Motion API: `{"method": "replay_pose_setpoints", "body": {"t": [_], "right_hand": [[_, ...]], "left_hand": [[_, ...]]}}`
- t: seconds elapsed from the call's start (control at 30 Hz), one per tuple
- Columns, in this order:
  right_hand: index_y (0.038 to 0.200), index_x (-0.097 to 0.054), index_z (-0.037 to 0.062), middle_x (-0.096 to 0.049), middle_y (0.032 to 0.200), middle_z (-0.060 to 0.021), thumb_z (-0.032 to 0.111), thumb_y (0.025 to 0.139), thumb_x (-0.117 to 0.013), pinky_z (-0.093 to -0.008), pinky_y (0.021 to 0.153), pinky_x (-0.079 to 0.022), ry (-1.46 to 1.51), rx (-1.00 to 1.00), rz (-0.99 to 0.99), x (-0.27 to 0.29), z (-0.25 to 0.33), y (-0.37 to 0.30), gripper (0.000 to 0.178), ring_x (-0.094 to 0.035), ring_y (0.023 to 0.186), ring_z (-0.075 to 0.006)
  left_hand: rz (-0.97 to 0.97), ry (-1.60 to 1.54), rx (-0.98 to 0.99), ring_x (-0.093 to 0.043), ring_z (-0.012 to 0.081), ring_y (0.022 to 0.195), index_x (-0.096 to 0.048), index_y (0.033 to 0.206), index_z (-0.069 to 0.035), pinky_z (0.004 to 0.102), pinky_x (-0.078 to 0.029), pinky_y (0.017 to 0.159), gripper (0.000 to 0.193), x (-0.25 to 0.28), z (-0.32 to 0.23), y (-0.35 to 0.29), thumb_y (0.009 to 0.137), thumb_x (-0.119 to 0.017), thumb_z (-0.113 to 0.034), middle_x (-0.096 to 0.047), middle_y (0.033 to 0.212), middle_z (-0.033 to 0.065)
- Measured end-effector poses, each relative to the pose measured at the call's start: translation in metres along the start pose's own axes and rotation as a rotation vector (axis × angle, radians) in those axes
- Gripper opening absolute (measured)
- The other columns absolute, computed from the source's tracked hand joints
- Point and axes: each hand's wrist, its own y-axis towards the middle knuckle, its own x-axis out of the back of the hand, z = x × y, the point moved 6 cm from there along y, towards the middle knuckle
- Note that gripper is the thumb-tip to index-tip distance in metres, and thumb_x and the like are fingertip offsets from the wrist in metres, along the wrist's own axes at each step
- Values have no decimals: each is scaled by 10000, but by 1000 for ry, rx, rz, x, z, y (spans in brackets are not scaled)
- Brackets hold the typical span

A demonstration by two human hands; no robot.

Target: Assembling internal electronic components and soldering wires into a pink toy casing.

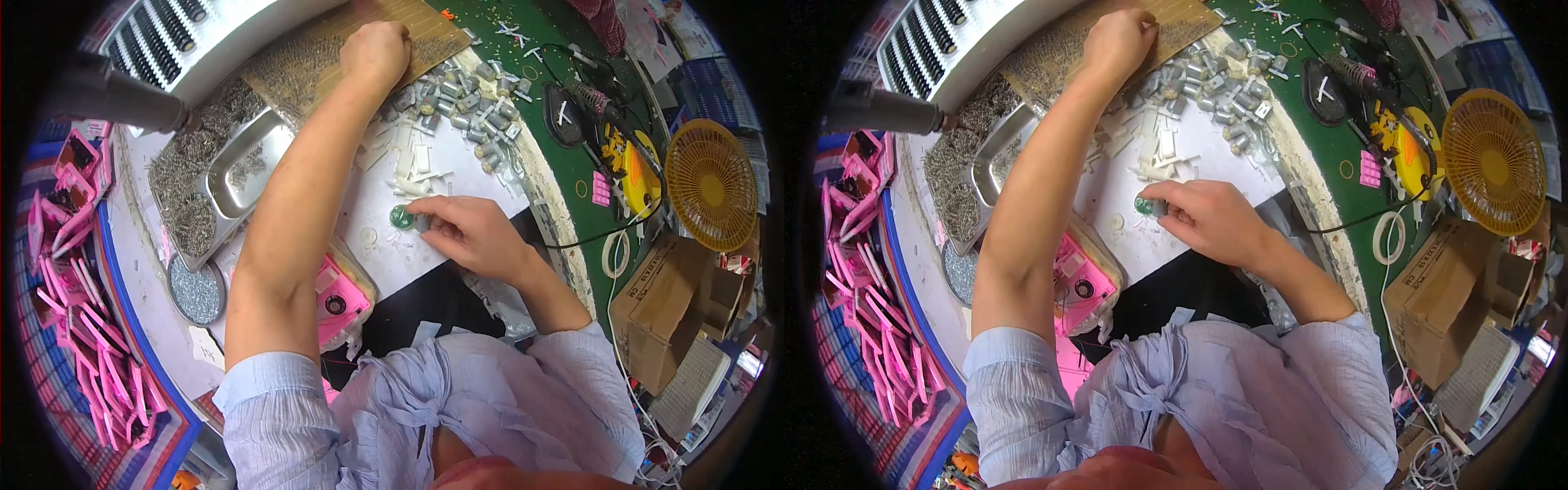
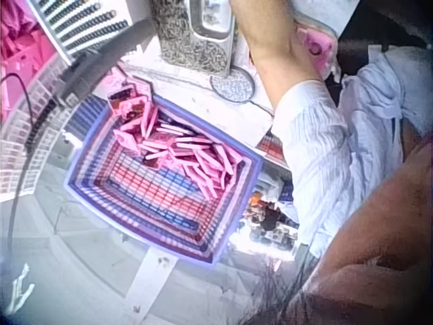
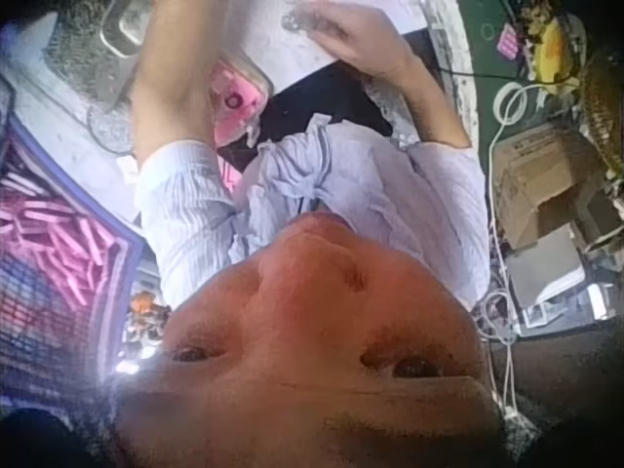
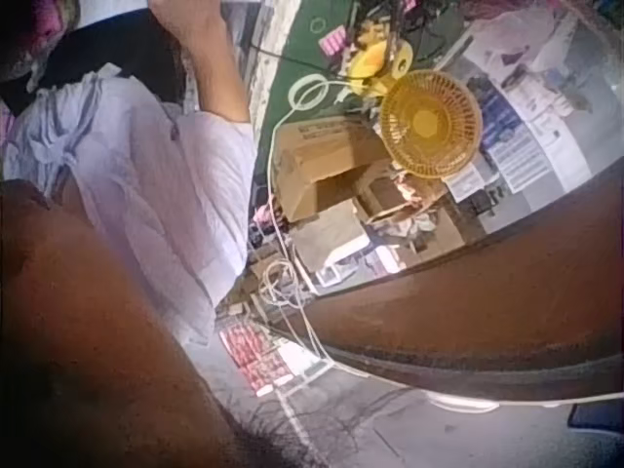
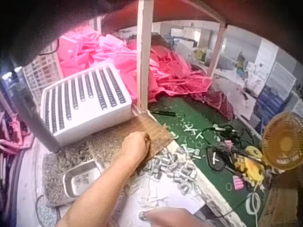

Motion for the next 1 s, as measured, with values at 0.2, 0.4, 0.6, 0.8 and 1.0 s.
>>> {"method": "replay_pose_setpoints", "body": {"t": [0.2, 0.4, 0.6, 0.8, 1.0], "right_hand": [[1241, -693, 76, -647, 787, -58, 52, 856, -740, -302, 636, -505, 27, 43, -20, 12, -1, -2, 389, -618, 667, -170], [1233, -697, 74, -647, 799, -55, 54, 854, -750, -300, 628, -502, 15, 81, -41, 15, -3, -3, 383, -612, 664, -169], [1218, -666, 112, -644, 762, -66, 81, 864, -718, -359, 667, -502, 17, 23, -55, 18, -2, -8, 360, -645, 700, -244], [1213, -673, 112, -636, 747, -68, 78, 861, -720, -354, 651, -498, -3, -14, -49, 16, -4, -9, 357, -641, 690, -238], [1224, -683, 94, -653, 770, -74, 72, 862, -720, -346, 651, -506, -33, 45, -34, 12, 5, -3, 365, -642, 698, -226]], "left_hand": [[1, 7, 13, -719, 350, 938, -796, 1051, -202, 461, -569, 849, 226, -2, 2, 1, 890, -695, -325, -759, 994, 133], [-29, 92, -22, -719, 346, 980, -780, 998, -154, 469, -581, 821, 236, -5, -5, 1, 921, -642, -329, -758, 998, 125], [-79, 71, 63, -721, 349, 973, -781, 990, -127, 470, -577, 845, 251, -16, 5, 6, 908, -655, -328, -759, 997, 126], [-300, -312, -29, -709, 405, 890, -764, 918, -11, 463, -553, 828, 209, 11, 12, -11, 858, -673, -190, -723, 927, 238], [-49, -96, -1, -719, 327, 992, -784, 1044, -158, 458, -559, 901, 252, -17, 26, 6, 890, -689, -333, -757, 1029, 119]]}}
